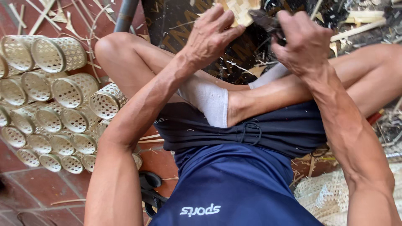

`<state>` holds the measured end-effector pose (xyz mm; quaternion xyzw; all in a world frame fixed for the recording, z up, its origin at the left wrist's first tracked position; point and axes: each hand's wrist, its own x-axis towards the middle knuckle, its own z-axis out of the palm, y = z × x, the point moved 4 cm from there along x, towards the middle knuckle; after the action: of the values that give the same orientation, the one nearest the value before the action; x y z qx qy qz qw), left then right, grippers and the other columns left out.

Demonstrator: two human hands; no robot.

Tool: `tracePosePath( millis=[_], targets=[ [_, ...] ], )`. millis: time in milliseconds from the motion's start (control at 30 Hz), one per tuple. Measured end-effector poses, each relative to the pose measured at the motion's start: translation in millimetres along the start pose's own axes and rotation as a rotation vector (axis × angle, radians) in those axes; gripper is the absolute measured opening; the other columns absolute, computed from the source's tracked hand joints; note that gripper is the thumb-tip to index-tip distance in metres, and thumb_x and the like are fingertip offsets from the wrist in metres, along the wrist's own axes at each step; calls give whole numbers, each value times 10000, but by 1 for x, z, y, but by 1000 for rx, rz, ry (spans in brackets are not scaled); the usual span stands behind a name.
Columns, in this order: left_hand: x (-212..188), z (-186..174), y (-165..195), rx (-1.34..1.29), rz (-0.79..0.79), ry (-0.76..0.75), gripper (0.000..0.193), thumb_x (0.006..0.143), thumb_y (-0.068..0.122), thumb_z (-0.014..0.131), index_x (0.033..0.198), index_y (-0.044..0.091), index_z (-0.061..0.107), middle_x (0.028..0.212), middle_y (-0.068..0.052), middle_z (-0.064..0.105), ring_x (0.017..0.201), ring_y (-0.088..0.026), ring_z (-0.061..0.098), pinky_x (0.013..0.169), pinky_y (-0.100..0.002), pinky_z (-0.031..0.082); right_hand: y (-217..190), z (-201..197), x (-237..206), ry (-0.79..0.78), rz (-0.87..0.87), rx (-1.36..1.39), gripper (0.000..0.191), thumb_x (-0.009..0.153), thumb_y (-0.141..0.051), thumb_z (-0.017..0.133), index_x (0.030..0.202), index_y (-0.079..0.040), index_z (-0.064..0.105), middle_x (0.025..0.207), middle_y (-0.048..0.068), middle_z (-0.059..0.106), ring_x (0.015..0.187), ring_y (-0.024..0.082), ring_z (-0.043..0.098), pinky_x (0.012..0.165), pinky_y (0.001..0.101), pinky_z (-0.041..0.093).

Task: The person sits on the floor assembling woven bamboo baskets. They fit a woven bamboo cylinder onto a base, trim bamboo strips with pliers, bend and secure rim strips around the basket edge, and press a woven bamboo bottom into place.

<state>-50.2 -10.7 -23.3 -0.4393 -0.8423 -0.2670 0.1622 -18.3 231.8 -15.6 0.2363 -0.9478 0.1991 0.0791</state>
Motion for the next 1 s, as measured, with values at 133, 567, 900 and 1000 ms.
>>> tracePosePath(
  millis=[133, 567, 900, 1000],
  targets=[
    [0, -5, 0, -7, 2, 16, 305, 891, 135, 676, 1193, 114, 710, 1026, -57, 513, 954, -239, 525, 799, -391, 481, -3, 3, -4, 39, -39, -25, 436, 980, -78, 784, 1364, -14, 588, 943, 87, 604, 733, 160, 623, 633, 299, 538],
    [-6, -6, -9, -92, 14, 15, 236, 882, 80, 684, 1117, 82, 669, 1042, -35, 582, 999, -221, 570, 874, -364, 518, 68, 20, -15, -241, 265, -99, 310, 980, -185, 750, 1178, -20, 577, 944, 103, 586, 801, 251, 607, 658, 407, 516],
    [-3, -11, -12, -70, 69, -29, 309, 920, 128, 668, 1220, 53, 670, 1101, -49, 568, 1085, -225, 564, 965, -409, 480, -12, -2, 61, 46, -531, 59, 259, 940, -181, 791, 1142, -35, 716, 1169, 48, 641, 1149, 234, 554, 1024, 427, 393],
    [-4, -12, -17, -89, 95, -87, 357, 911, 144, 669, 1247, 22, 667, 1127, -63, 577, 1089, -232, 567, 950, -410, 470, -17, 2, 89, 1, -629, 55, 222, 826, -173, 780, 1035, -103, 751, 1076, -18, 661, 1048, 200, 569, 941, 402, 410]
  ],
)
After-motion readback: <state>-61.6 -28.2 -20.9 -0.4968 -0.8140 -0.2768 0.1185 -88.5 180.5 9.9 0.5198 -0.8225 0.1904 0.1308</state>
